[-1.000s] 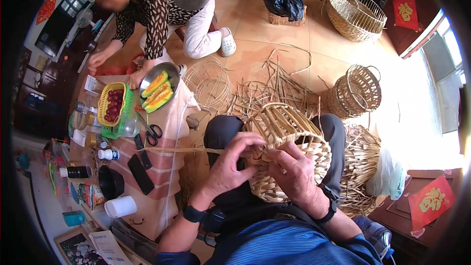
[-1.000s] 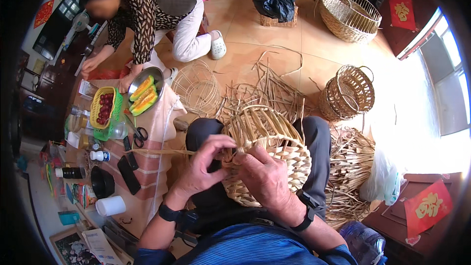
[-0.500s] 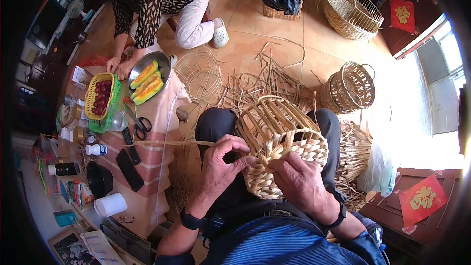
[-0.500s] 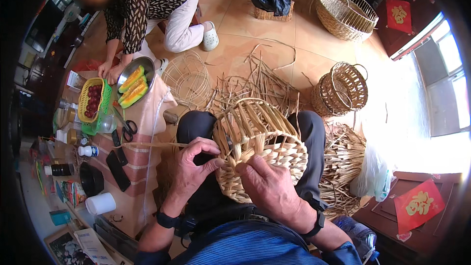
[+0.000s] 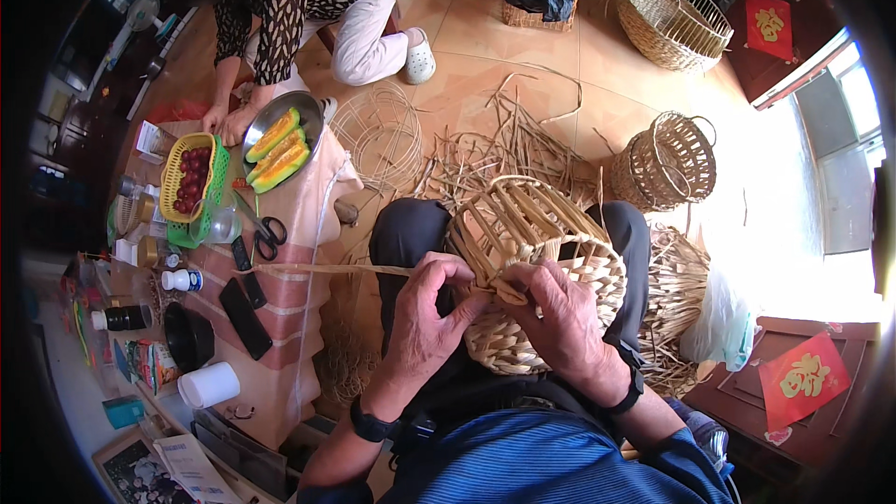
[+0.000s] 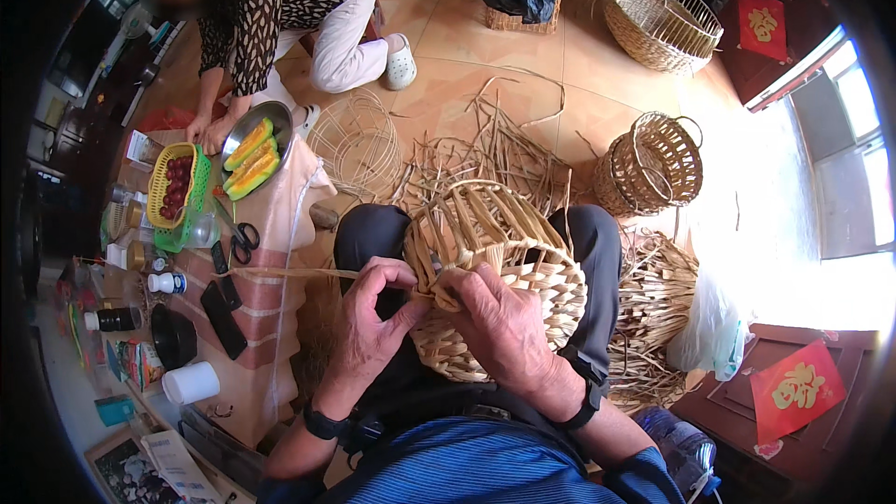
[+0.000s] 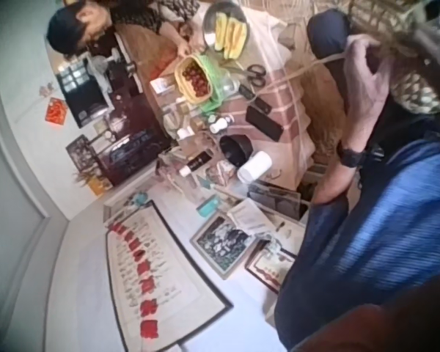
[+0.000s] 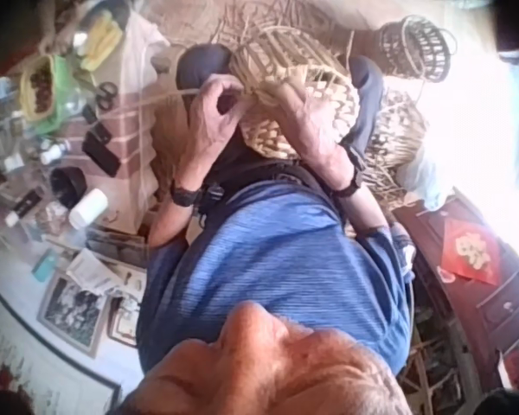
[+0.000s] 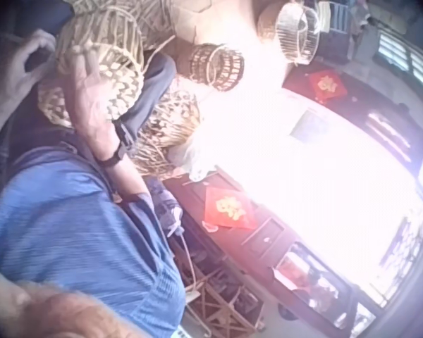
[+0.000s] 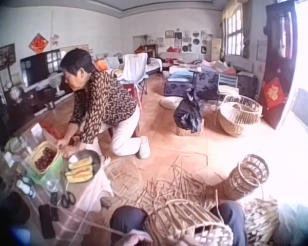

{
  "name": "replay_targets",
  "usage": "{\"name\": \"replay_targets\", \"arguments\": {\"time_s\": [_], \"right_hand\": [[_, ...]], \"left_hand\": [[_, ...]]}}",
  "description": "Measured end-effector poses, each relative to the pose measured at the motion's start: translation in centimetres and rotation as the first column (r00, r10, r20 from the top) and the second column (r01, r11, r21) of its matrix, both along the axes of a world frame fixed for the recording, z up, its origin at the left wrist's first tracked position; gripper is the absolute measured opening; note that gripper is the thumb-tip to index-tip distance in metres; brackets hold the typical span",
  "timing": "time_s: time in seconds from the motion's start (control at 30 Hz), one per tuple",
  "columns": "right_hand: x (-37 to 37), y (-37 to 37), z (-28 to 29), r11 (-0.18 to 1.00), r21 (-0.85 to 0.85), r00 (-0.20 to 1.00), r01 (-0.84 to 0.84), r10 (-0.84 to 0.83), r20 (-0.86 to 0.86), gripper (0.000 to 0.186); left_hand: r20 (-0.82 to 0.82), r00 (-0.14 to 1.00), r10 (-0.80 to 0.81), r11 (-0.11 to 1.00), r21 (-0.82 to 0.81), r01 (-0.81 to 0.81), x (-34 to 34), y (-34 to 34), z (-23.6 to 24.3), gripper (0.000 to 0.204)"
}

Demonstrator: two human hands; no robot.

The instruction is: The recorder is weaving a basket from thin wooden or bamboo strips.

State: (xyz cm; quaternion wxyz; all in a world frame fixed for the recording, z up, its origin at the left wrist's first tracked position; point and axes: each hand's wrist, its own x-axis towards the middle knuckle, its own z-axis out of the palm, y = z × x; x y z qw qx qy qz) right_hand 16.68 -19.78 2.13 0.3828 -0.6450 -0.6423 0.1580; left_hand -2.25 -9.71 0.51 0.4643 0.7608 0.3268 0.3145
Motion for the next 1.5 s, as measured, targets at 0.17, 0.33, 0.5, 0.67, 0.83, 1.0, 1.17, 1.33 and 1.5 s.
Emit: {"name": "replay_targets", "arguments": {"time_s": [0.17,0.33,0.5,0.67,0.83,1.0,1.17,1.33,1.5], "right_hand": [[1.7,0.3,1.4,0.983,-0.045,0.974,-0.179,0.183,0.129,0.042],[3.3,1.2,0.7,0.949,0.075,0.943,-0.306,0.291,0.163,0.039],[3.3,0.2,0.9,0.941,0.104,0.924,-0.323,0.290,0.249,0.039],[2.9,-2.1,4.9,0.960,-0.019,0.910,-0.281,0.272,0.312,0.038],[1.6,-2.0,7.5,0.938,-0.204,0.910,-0.279,0.326,0.258,0.038],[1.7,-0.3,4.9,0.924,-0.045,0.911,-0.379,0.381,0.157,0.027],[2.3,-1.8,5.7,0.956,-0.115,0.932,-0.270,0.289,0.219,0.034],[1.7,-3.8,8.8,0.877,-0.455,0.913,-0.153,0.302,0.276,0.022],[1.7,-1.6,7.5,0.883,-0.098,0.873,-0.459,0.469,0.136,0.022]], "left_hand": [[-0.057,0.997,0.048,0.999,0.026,-0.046,0.0,-0.5,0.2,0.031],[-0.040,0.991,0.127,0.990,0.073,-0.124,0.7,-1.4,0.1,0.032],[-0.015,0.988,0.153,0.988,0.030,-0.153,0.7,-1.9,-0.1,0.031],[-0.027,0.983,0.180,0.983,0.049,-0.179,0.8,-2.1,0.4,0.030],[0.026,0.986,0.162,0.985,-0.072,-0.160,0.7,-2.1,0.0,0.031],[0.051,0.982,0.182,0.979,-0.104,-0.176,0.7,-2.0,-0.6,0.032],[0.024,0.980,0.197,0.978,-0.068,-0.195,0.7,-2.2,-0.6,0.032],[0.070,0.979,0.190,0.977,-0.113,-0.182,0.8,-2.1,-0.6,0.031],[0.096,0.974,0.207,0.969,-0.154,-0.191,0.7,-2.1,-1.0,0.029]]}}
